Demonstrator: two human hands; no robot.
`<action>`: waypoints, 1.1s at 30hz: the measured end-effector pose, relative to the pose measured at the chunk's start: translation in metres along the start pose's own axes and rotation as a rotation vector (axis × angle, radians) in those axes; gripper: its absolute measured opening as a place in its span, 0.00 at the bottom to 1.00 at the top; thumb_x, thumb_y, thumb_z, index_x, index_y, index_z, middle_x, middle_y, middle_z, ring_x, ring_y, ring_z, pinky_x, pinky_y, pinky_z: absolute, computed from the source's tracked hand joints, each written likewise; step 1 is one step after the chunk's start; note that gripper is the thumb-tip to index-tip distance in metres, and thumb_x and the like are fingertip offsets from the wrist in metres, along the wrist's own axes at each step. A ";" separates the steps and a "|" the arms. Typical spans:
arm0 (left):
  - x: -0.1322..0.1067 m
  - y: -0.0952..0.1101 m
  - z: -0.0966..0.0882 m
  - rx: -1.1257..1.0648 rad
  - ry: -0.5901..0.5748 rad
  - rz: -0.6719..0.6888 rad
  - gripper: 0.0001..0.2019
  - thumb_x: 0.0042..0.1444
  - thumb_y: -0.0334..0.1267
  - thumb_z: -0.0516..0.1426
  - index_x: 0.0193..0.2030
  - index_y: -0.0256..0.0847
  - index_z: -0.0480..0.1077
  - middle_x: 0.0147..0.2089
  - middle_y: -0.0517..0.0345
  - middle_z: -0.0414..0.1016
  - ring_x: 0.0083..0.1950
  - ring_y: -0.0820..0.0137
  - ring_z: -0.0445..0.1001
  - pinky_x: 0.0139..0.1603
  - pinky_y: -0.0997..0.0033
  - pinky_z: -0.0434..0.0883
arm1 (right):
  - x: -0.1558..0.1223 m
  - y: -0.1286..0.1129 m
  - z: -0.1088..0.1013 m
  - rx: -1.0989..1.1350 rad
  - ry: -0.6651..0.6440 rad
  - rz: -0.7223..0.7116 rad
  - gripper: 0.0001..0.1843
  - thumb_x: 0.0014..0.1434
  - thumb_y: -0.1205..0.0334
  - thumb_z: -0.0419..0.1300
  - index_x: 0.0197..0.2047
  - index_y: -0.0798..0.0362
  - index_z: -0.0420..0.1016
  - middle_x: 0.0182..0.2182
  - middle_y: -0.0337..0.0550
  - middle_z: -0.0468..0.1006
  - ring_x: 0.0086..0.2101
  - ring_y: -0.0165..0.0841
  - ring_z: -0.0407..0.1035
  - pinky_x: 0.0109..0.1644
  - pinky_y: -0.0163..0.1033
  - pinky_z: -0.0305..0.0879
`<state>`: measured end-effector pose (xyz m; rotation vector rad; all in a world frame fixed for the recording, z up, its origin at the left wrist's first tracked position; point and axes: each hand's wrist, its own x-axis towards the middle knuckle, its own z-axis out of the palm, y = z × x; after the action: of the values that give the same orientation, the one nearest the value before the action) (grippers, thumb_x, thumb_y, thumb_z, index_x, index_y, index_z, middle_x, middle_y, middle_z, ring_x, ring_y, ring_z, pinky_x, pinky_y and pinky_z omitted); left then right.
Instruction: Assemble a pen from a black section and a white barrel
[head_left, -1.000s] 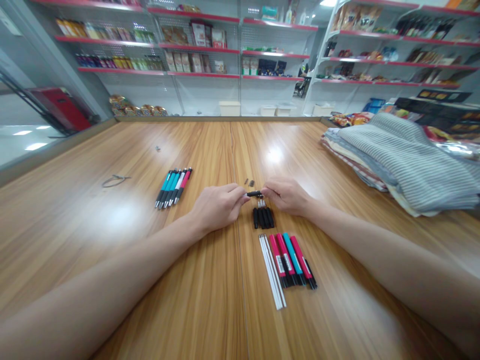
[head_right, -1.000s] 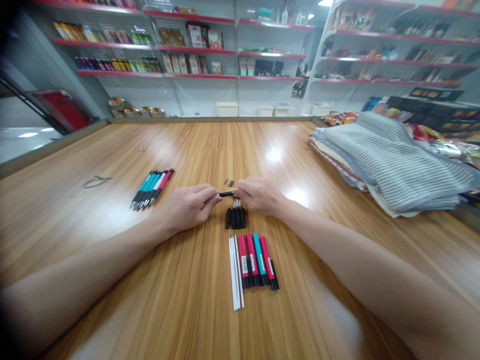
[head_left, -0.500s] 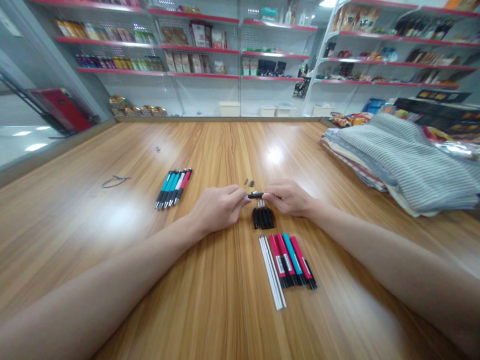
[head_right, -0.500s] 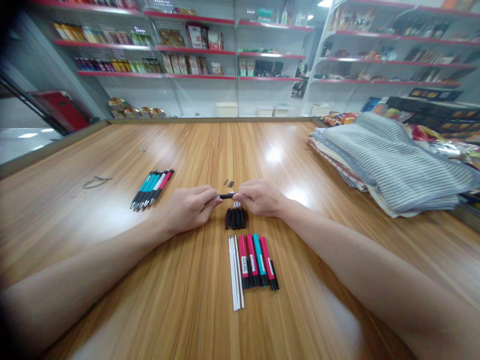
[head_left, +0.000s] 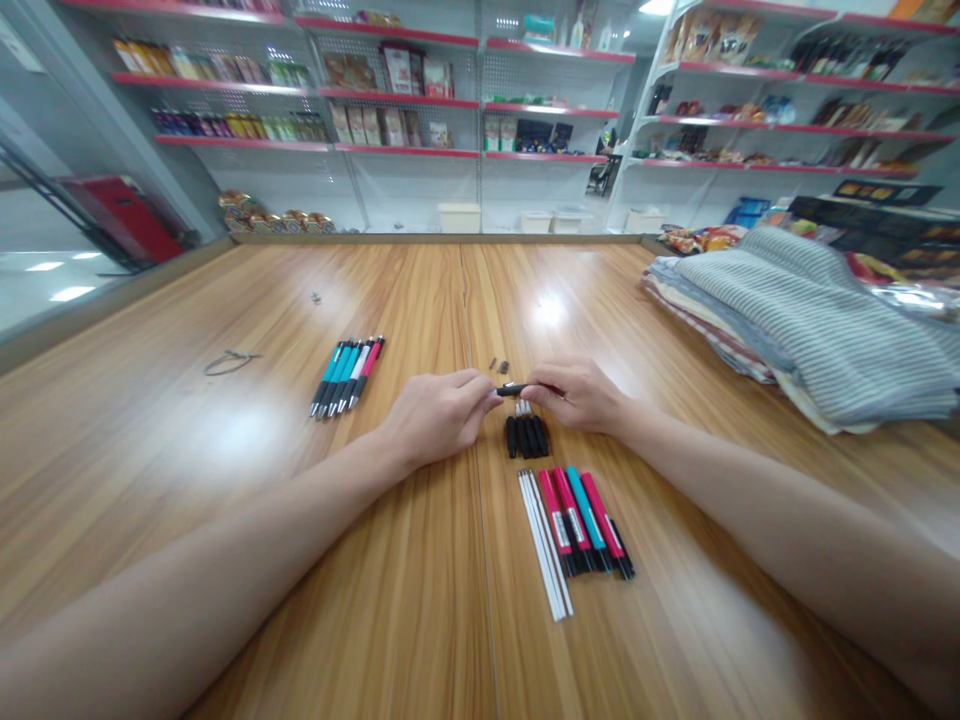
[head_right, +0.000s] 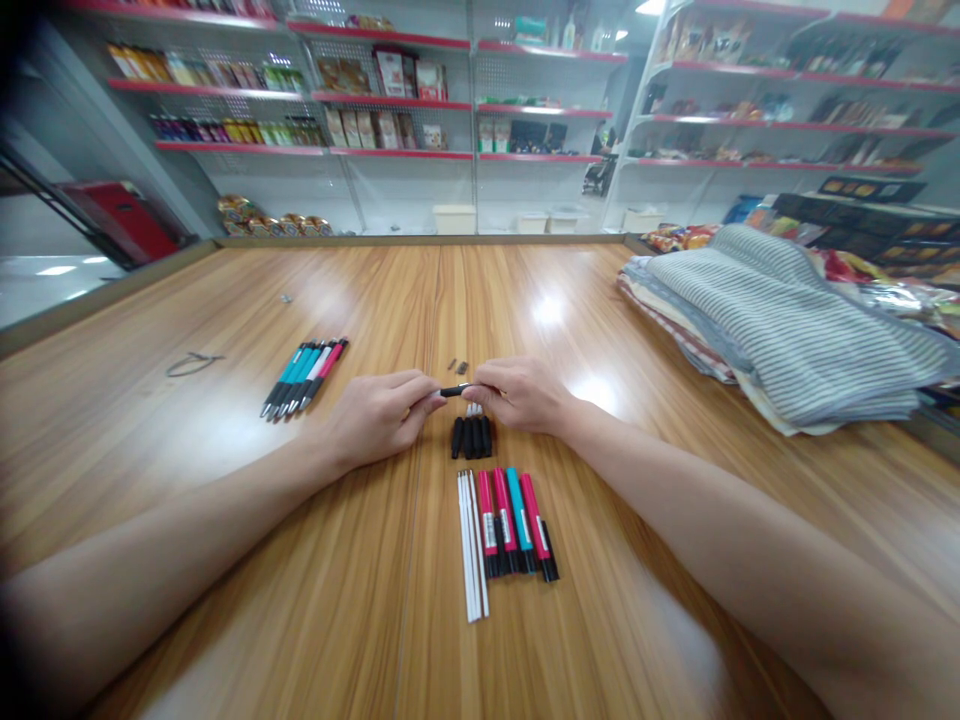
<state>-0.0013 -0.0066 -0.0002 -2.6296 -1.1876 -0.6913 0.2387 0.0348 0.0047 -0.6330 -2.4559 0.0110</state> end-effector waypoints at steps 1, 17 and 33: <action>0.000 0.000 0.000 -0.001 0.001 -0.004 0.15 0.67 0.44 0.47 0.36 0.39 0.69 0.36 0.55 0.75 0.33 0.70 0.72 0.29 0.69 0.58 | 0.000 0.000 0.000 -0.001 0.000 -0.005 0.20 0.67 0.54 0.51 0.26 0.55 0.65 0.22 0.38 0.64 0.25 0.26 0.57 0.30 0.35 0.49; 0.008 -0.017 0.004 -0.454 0.170 -0.474 0.27 0.66 0.53 0.45 0.23 0.36 0.68 0.20 0.60 0.63 0.23 0.74 0.62 0.26 0.73 0.55 | -0.004 0.003 -0.002 -0.072 0.342 0.085 0.23 0.66 0.61 0.53 0.20 0.54 0.51 0.17 0.33 0.51 0.19 0.23 0.47 0.25 0.36 0.42; 0.006 -0.019 0.000 -0.733 0.155 -0.398 0.21 0.65 0.47 0.48 0.23 0.37 0.64 0.20 0.62 0.58 0.23 0.75 0.58 0.25 0.73 0.54 | -0.003 -0.001 -0.004 -0.070 0.389 0.115 0.22 0.65 0.62 0.52 0.20 0.54 0.52 0.16 0.34 0.52 0.18 0.22 0.49 0.24 0.35 0.43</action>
<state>-0.0117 0.0097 0.0015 -2.7903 -1.6736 -1.6435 0.2424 0.0320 0.0061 -0.7307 -2.0512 -0.1408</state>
